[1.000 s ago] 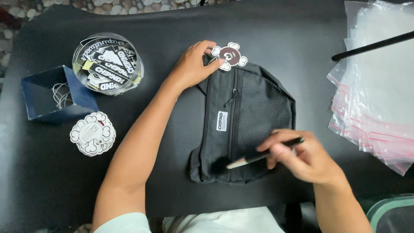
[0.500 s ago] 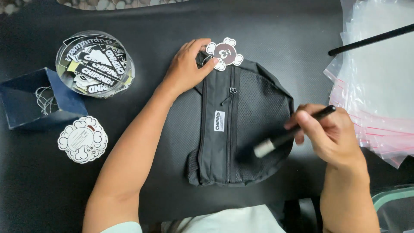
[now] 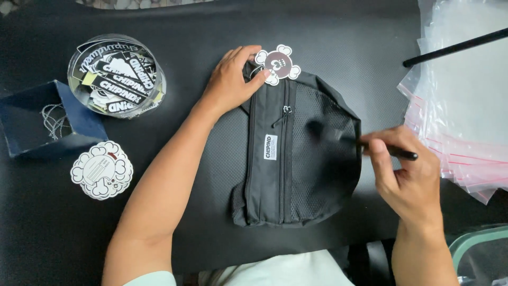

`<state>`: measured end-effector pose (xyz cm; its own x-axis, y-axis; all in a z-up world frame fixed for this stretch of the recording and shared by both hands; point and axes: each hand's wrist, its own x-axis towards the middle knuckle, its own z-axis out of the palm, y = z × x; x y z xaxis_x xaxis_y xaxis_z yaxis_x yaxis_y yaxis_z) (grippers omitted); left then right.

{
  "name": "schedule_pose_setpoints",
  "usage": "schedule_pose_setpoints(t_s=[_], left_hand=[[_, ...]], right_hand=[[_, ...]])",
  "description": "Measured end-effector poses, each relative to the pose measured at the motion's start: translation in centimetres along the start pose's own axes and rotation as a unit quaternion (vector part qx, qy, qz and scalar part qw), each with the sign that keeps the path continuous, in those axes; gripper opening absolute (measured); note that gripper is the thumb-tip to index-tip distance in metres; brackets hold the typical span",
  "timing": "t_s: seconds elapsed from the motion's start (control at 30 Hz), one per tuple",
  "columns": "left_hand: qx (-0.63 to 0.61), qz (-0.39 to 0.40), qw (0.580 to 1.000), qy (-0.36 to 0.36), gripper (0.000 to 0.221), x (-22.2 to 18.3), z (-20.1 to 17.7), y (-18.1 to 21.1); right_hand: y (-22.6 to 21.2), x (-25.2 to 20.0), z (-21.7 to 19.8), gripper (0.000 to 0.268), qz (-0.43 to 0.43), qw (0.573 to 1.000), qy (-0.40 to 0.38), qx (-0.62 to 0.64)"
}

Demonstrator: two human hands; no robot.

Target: Applying stickers to small bags and placing them into plastic sleeves for final packaging.

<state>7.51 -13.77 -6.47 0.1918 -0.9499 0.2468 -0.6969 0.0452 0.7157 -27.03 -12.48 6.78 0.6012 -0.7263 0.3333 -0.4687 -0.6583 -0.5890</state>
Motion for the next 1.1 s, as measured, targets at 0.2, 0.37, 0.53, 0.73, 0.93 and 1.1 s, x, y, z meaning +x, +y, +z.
schedule_pose_setpoints(t_s=[0.2, 0.37, 0.53, 0.73, 0.93, 1.1], left_hand=[[0.002, 0.015, 1.000, 0.012, 0.048, 0.2, 0.4, -0.4], [0.010, 0.023, 1.000, 0.014, 0.048, 0.1, 0.4, -0.4], [0.012, 0.024, 1.000, 0.009, 0.048, 0.0, 0.2, -0.1], [0.011, 0.013, 1.000, -0.004, 0.048, 0.0, 0.1, 0.0], [0.013, 0.023, 1.000, 0.004, 0.048, 0.0, 0.0, 0.2], [0.012, 0.012, 1.000, -0.002, 0.048, -0.1, -0.2, 0.6]], right_hand=[[0.8, -1.4, 0.3, 0.025, -0.029, 0.996, 0.083, 0.009], [-1.1, -1.0, 0.8, 0.022, -0.043, 0.974, -0.119, 0.188], [0.3, -1.0, 0.4, 0.021, -0.023, 0.988, -0.068, 0.140], [1.0, -3.0, 0.1, 0.026, 0.049, 0.989, 0.041, 0.134], [4.9, -3.0, 0.2, 0.028, -0.104, 0.977, 0.188, 0.008], [6.7, -2.6, 0.2, 0.016, -0.023, 0.989, 0.146, 0.011]])
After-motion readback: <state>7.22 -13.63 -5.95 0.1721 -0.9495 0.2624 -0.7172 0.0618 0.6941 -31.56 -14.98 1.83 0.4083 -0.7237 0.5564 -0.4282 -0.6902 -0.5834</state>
